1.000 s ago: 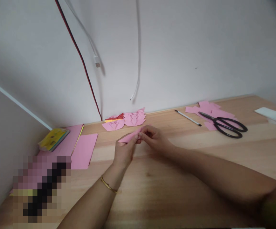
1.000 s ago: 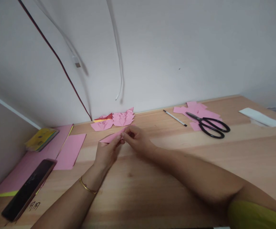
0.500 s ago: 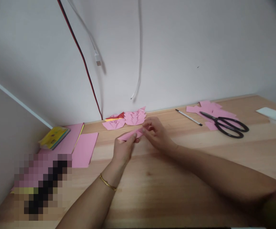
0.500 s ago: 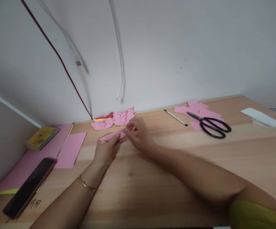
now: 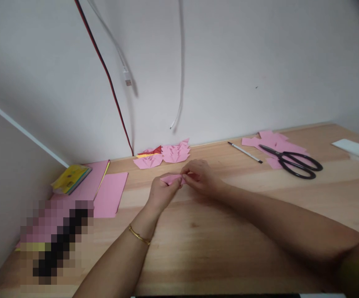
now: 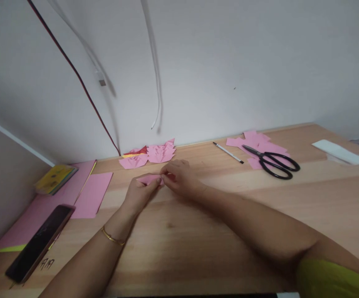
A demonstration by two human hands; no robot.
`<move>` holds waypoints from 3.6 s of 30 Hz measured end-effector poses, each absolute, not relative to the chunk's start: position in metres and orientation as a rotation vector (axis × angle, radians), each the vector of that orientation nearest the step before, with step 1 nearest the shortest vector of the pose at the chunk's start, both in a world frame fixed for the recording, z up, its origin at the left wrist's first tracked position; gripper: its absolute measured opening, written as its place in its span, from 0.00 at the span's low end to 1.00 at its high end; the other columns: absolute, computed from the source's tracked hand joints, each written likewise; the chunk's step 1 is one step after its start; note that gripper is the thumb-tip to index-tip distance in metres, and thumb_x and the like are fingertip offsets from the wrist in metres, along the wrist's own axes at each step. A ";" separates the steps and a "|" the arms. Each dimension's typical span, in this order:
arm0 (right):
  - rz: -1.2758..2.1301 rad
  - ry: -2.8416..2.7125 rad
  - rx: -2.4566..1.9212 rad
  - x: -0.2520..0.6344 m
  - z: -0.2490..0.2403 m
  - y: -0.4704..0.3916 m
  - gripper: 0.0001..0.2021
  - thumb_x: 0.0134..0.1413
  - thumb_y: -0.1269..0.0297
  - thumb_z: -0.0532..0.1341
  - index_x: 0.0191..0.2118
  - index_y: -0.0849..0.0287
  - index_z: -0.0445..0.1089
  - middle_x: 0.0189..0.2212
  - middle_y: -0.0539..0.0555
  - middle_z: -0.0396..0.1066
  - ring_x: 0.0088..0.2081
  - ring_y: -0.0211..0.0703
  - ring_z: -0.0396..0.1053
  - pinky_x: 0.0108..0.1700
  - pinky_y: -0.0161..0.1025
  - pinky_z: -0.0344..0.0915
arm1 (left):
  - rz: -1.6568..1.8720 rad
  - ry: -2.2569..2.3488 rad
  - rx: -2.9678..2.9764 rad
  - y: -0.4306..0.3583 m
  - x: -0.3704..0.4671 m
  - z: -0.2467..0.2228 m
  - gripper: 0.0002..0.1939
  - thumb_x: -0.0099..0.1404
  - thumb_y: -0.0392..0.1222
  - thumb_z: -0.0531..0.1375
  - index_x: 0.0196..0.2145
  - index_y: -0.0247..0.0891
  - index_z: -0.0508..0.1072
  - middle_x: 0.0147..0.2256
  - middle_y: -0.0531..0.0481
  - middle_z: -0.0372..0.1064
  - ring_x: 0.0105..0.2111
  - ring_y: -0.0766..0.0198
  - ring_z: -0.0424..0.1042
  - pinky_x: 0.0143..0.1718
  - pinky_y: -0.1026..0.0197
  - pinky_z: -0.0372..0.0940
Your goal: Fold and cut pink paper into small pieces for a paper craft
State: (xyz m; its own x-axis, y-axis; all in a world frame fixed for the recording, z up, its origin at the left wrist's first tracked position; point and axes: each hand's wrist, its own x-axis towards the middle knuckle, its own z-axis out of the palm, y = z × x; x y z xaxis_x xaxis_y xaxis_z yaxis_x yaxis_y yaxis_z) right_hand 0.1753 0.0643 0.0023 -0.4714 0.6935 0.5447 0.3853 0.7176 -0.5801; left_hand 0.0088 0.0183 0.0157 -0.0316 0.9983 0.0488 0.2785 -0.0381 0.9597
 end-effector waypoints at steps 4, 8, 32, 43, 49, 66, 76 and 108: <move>0.522 -2.163 -0.817 0.176 0.004 0.065 0.02 0.51 0.69 0.59 0.31 0.58 0.69 0.29 0.51 0.72 0.34 0.41 0.66 0.42 0.41 0.55 | 1.101 1.436 1.430 0.018 0.007 0.017 0.09 0.54 0.44 0.63 0.29 0.36 0.80 0.28 0.47 0.75 0.29 0.62 0.71 0.32 0.62 0.64; 0.702 -2.123 -0.873 0.175 0.007 0.063 0.03 0.50 0.69 0.58 0.28 0.59 0.68 0.26 0.50 0.70 0.30 0.38 0.65 0.36 0.37 0.57 | 1.084 1.382 1.383 0.019 0.007 0.016 0.11 0.54 0.46 0.64 0.28 0.35 0.79 0.28 0.46 0.75 0.28 0.63 0.70 0.31 0.63 0.63; 1.108 -1.808 -0.948 0.169 0.009 0.056 0.07 0.54 0.63 0.56 0.29 0.59 0.65 0.26 0.49 0.67 0.28 0.36 0.64 0.32 0.34 0.61 | 1.167 1.249 1.094 0.020 0.013 0.005 0.13 0.46 0.40 0.69 0.30 0.32 0.75 0.27 0.48 0.72 0.27 0.66 0.69 0.29 0.64 0.61; 1.138 -1.797 -0.932 0.170 0.008 0.056 0.08 0.55 0.62 0.55 0.29 0.59 0.64 0.25 0.49 0.66 0.28 0.36 0.63 0.29 0.33 0.59 | 1.205 1.129 1.117 0.016 0.017 0.004 0.15 0.50 0.38 0.67 0.36 0.34 0.72 0.31 0.48 0.73 0.30 0.66 0.70 0.33 0.63 0.63; 1.123 -1.830 -0.960 0.170 0.004 0.057 0.10 0.56 0.59 0.55 0.29 0.59 0.63 0.24 0.48 0.64 0.26 0.34 0.60 0.27 0.32 0.56 | 1.256 1.201 0.971 0.018 0.016 0.003 0.14 0.52 0.45 0.66 0.32 0.32 0.74 0.26 0.48 0.71 0.25 0.68 0.68 0.30 0.64 0.62; 1.175 -1.772 -0.943 0.171 0.012 0.059 0.08 0.53 0.63 0.54 0.26 0.60 0.62 0.22 0.47 0.62 0.26 0.34 0.59 0.28 0.32 0.55 | 1.081 1.296 1.220 0.017 0.013 0.004 0.15 0.52 0.50 0.65 0.27 0.32 0.74 0.24 0.49 0.69 0.24 0.69 0.65 0.27 0.65 0.58; 1.223 -1.785 -0.935 0.172 0.012 0.057 0.08 0.54 0.61 0.55 0.29 0.61 0.63 0.25 0.49 0.64 0.28 0.35 0.61 0.29 0.32 0.57 | 1.063 1.268 1.200 0.016 0.017 0.008 0.13 0.48 0.44 0.67 0.26 0.33 0.70 0.21 0.52 0.66 0.22 0.70 0.62 0.25 0.66 0.55; 1.263 -1.918 -0.841 0.181 0.010 0.066 0.13 0.54 0.55 0.58 0.31 0.62 0.67 0.23 0.48 0.63 0.26 0.34 0.58 0.27 0.32 0.53 | 1.085 1.215 1.146 0.018 0.011 0.011 0.12 0.51 0.45 0.65 0.26 0.32 0.73 0.20 0.51 0.66 0.21 0.69 0.63 0.25 0.65 0.57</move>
State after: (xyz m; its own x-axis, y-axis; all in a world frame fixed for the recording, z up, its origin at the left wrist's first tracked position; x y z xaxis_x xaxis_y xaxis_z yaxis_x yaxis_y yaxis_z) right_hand 0.1812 0.0662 0.0097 -0.5583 0.8079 0.1888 0.1460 0.3197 -0.9362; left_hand 0.0110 0.0179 0.0106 0.0578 0.9916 -0.1157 -0.0027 0.1160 0.9932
